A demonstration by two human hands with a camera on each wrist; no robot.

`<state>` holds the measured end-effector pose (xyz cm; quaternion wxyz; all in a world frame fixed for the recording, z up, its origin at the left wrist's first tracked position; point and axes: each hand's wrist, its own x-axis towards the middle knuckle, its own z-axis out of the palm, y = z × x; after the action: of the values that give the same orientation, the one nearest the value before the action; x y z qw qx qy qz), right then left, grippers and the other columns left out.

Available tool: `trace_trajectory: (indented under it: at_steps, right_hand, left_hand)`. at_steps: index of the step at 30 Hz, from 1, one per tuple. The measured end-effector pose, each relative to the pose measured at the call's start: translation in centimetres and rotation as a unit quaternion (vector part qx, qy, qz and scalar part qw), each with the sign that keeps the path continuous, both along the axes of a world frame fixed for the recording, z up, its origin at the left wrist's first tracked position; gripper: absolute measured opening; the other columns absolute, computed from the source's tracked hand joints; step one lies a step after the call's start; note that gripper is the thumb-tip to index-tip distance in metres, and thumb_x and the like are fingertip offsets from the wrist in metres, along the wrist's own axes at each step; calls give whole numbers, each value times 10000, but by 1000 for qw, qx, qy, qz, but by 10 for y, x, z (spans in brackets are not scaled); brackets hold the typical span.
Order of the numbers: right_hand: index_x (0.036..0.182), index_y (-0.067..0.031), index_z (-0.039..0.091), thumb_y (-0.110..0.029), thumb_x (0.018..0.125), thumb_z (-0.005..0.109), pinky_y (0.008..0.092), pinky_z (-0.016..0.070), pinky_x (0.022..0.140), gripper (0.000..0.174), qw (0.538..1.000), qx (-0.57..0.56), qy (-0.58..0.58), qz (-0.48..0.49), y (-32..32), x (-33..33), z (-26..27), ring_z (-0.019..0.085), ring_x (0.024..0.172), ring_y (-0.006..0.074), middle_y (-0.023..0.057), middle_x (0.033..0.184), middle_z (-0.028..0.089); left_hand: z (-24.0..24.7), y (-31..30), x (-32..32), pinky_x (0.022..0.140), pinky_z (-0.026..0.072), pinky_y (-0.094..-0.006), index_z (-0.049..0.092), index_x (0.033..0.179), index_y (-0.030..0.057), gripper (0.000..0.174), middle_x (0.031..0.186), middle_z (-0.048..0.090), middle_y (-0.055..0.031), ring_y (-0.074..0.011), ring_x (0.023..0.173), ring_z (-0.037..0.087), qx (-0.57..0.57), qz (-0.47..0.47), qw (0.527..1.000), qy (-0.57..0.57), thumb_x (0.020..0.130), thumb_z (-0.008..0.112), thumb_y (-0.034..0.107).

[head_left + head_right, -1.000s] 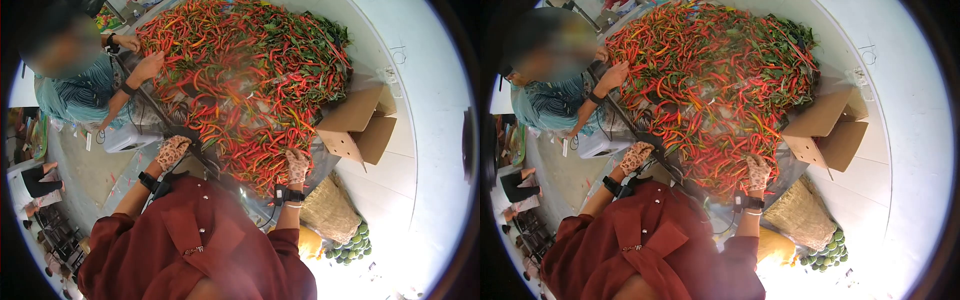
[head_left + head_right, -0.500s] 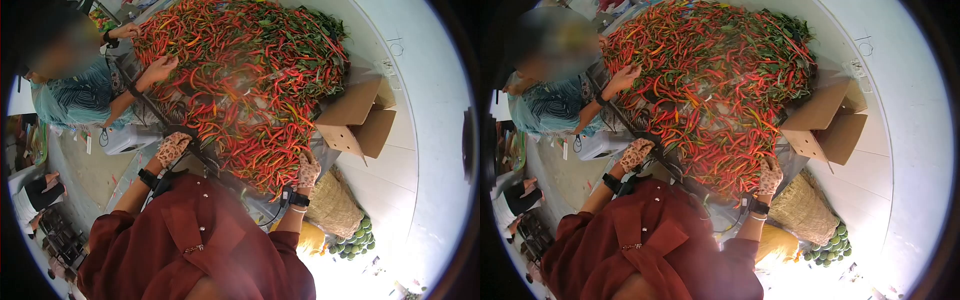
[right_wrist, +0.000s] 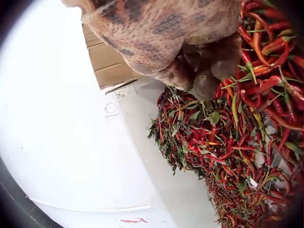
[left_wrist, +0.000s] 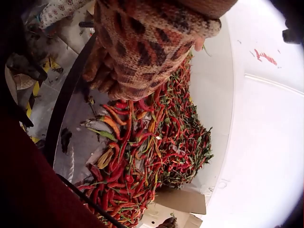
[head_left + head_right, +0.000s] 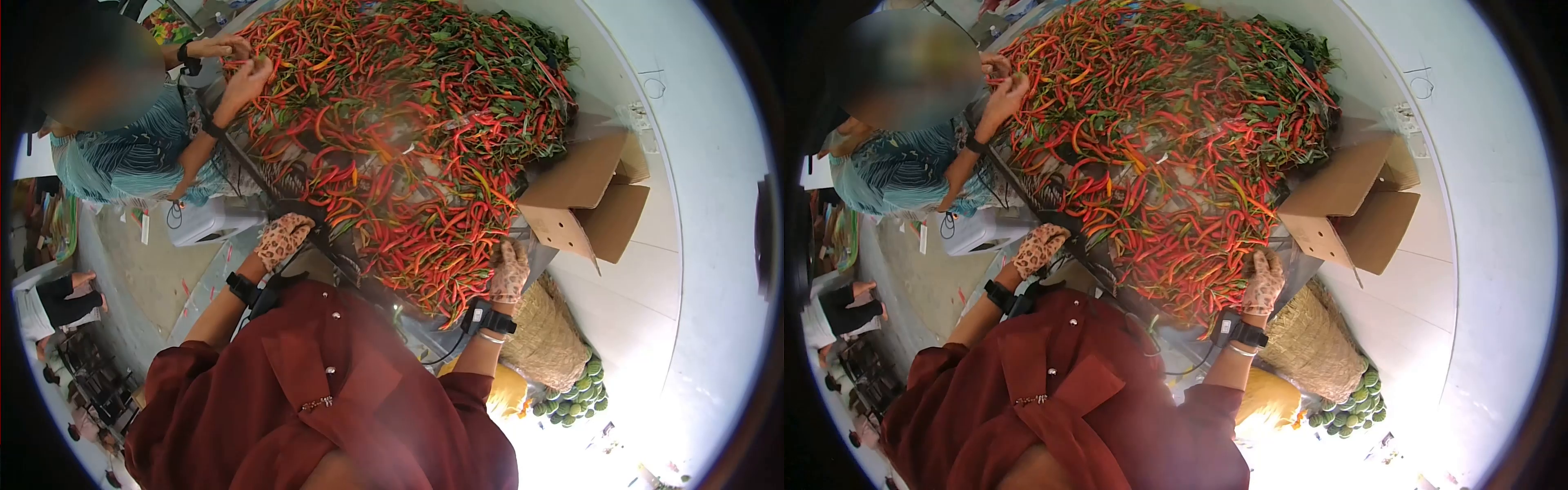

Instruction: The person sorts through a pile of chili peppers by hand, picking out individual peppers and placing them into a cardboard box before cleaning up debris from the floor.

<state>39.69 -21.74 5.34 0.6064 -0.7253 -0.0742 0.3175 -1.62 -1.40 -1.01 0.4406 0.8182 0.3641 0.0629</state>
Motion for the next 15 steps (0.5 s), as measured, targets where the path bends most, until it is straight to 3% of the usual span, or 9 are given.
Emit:
trace_trajectory:
  at_steps: [1,2,4,6,8,11,13,15]
  right_hand:
    - [980,-3,631,-129,881,599,236,445,537,163,996,-78,-39,25,0,0,-3,567,641,112,63,787,625]
    - [980,-3,631,-129,881,599,236,445,537,163,996,-78,-38,24,-3,0,-11,567,641,112,63,787,625]
    - [959,6,649,-131,870,608,231,453,537,169,951,-165,-207,161,-10,-1,-29,574,619,110,68,784,635]
    - [993,-1,658,-135,870,612,254,456,566,187,946,-172,-209,179,-9,-8,-24,569,630,119,61,820,652]
    - [1015,2,646,-149,869,617,250,452,554,212,965,-169,-129,155,6,-23,3,566,631,107,66,809,649]
    - [1025,1,634,-166,873,616,243,450,547,227,983,-130,-56,114,15,-19,-19,562,631,98,69,794,643]
    - [968,-27,646,-185,858,603,273,462,570,198,961,-145,-147,183,46,-44,-7,565,631,124,81,748,635]
    - [969,-25,639,-214,866,608,321,480,695,217,952,-52,-112,281,78,-87,-2,598,765,211,97,856,638]
  left_hand:
    - [1,0,1,845,455,-364,623,1069,40,243,1031,618,-143,-301,970,573,-5,4,1000,13,901,492,157]
    - [2,0,2,848,453,-369,623,1065,42,247,1033,618,-144,-306,974,572,-9,7,1000,26,901,490,170]
    - [7,0,4,848,453,-373,624,1060,42,248,1031,619,-143,-308,976,572,-12,8,1000,27,899,490,176]
    - [9,0,6,849,452,-377,624,1054,42,249,1028,620,-143,-310,977,573,-13,11,999,29,898,491,182]
    - [9,-1,5,847,453,-379,627,1045,38,256,1016,625,-140,-310,972,575,11,2,1000,14,903,480,191]
    - [1,-1,3,856,450,-379,626,1044,33,263,1031,623,-140,-310,986,569,35,-27,998,36,905,467,191]
    - [16,-1,3,862,447,-380,628,1036,33,256,1029,624,-138,-311,985,569,18,-3,1000,18,904,461,175]
    - [25,0,3,868,445,-381,630,1029,32,250,1027,626,-136,-311,983,569,-1,20,1000,2,902,455,158]
